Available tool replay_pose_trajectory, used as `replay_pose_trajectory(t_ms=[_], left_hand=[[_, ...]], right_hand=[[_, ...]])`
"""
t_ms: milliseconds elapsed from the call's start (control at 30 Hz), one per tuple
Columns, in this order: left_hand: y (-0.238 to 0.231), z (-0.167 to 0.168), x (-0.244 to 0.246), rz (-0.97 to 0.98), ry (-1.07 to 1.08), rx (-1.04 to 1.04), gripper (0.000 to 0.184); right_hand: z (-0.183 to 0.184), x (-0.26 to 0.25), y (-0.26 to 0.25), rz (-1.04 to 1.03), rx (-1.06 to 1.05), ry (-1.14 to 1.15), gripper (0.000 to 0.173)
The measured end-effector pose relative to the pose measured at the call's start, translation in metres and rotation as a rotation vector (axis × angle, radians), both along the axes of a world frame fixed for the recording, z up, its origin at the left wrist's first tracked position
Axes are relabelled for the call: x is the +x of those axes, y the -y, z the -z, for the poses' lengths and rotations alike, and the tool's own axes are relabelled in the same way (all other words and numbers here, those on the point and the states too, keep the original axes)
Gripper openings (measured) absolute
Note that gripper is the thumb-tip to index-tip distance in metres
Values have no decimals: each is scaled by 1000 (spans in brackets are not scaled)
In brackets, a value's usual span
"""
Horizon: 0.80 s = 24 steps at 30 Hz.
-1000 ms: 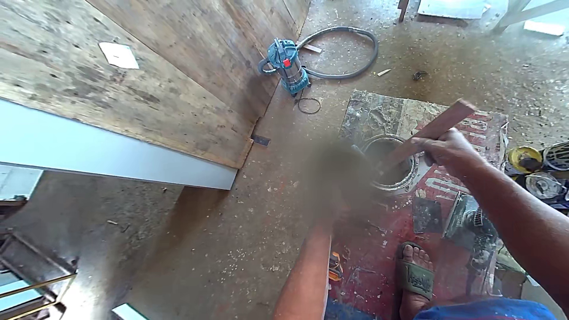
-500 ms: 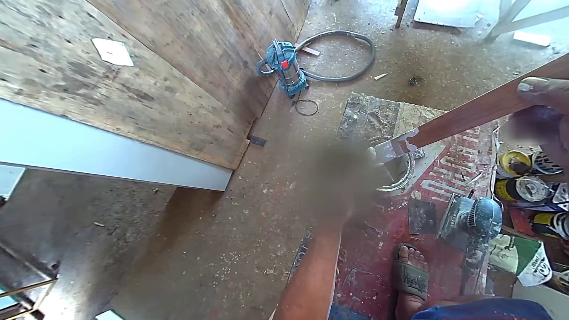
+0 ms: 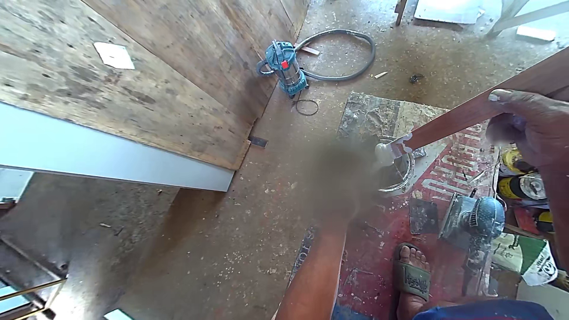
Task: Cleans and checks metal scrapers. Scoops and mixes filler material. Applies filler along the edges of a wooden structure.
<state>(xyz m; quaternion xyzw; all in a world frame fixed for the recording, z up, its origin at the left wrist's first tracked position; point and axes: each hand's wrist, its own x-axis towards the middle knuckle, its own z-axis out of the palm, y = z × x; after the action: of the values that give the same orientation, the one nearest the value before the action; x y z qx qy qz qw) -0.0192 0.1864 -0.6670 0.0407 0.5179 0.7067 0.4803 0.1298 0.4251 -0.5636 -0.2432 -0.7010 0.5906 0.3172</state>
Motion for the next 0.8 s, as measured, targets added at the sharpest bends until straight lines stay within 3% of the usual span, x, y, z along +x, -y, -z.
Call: replay_pose_trajectory(t_ms=[67,167,267,500,600,800], left_hand=[[-2,3,3,8,-18,2,28],[-1,42,-1,13,-7,119,31],[5,51,-6,17,-11,106,33],[21,53,-17,-74,-15,36,34],[25,49,-21,-106,-22,17,33],[32,46,-27,-148,-29,0,33]], right_hand=[[1,-9,16,19,25,66,5],[13,-22,28,23,123,206,4],[41,-31,23,8,255,395,14],[119,-69,36,-336,500,1071,30],[126,-76,44,-360,294,1010,25],[120,-69,54,-132,-397,744,15]])
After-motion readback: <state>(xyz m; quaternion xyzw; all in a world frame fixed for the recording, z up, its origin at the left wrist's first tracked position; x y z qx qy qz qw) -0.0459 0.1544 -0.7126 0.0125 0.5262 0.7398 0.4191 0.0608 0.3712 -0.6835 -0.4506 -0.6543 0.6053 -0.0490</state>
